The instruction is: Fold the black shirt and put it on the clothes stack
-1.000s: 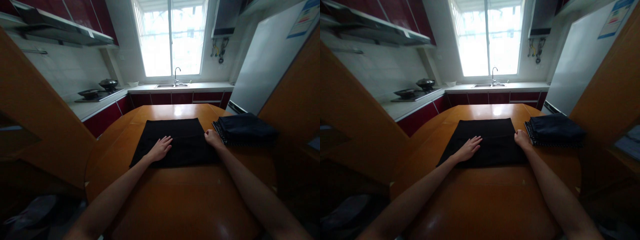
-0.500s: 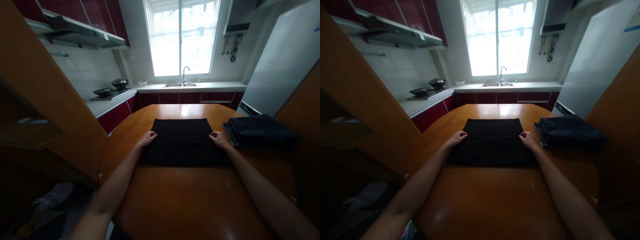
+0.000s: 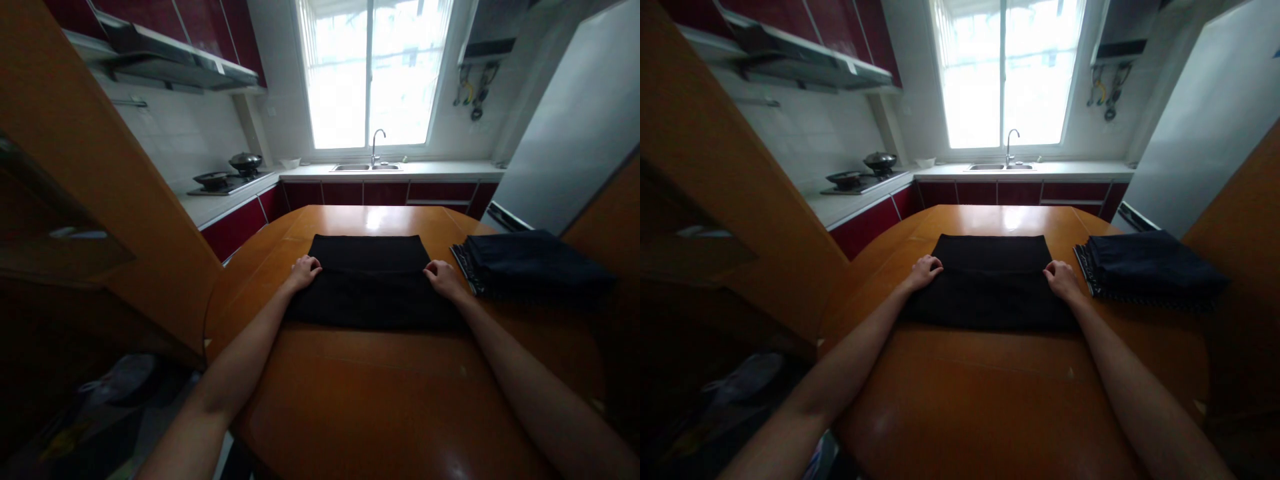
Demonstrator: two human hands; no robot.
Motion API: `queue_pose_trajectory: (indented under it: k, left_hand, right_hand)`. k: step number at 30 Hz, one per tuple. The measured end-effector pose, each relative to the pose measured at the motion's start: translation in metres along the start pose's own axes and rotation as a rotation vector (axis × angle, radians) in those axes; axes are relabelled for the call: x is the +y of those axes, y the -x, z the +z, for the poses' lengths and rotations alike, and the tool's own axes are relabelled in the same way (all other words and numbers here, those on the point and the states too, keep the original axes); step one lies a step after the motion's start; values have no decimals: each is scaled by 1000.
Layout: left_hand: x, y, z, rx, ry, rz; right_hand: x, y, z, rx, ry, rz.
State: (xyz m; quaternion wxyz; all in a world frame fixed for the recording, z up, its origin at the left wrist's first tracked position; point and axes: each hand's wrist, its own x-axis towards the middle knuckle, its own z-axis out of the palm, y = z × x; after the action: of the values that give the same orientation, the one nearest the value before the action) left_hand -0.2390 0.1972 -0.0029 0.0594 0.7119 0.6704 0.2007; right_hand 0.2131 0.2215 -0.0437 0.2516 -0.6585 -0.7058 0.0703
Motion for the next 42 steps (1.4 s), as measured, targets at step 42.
queue_pose_trajectory:
  k: [42]
  left_hand:
    - [-10, 175, -42, -305, -68, 461]
  right_hand:
    - [-5, 132, -31, -260, 93, -635]
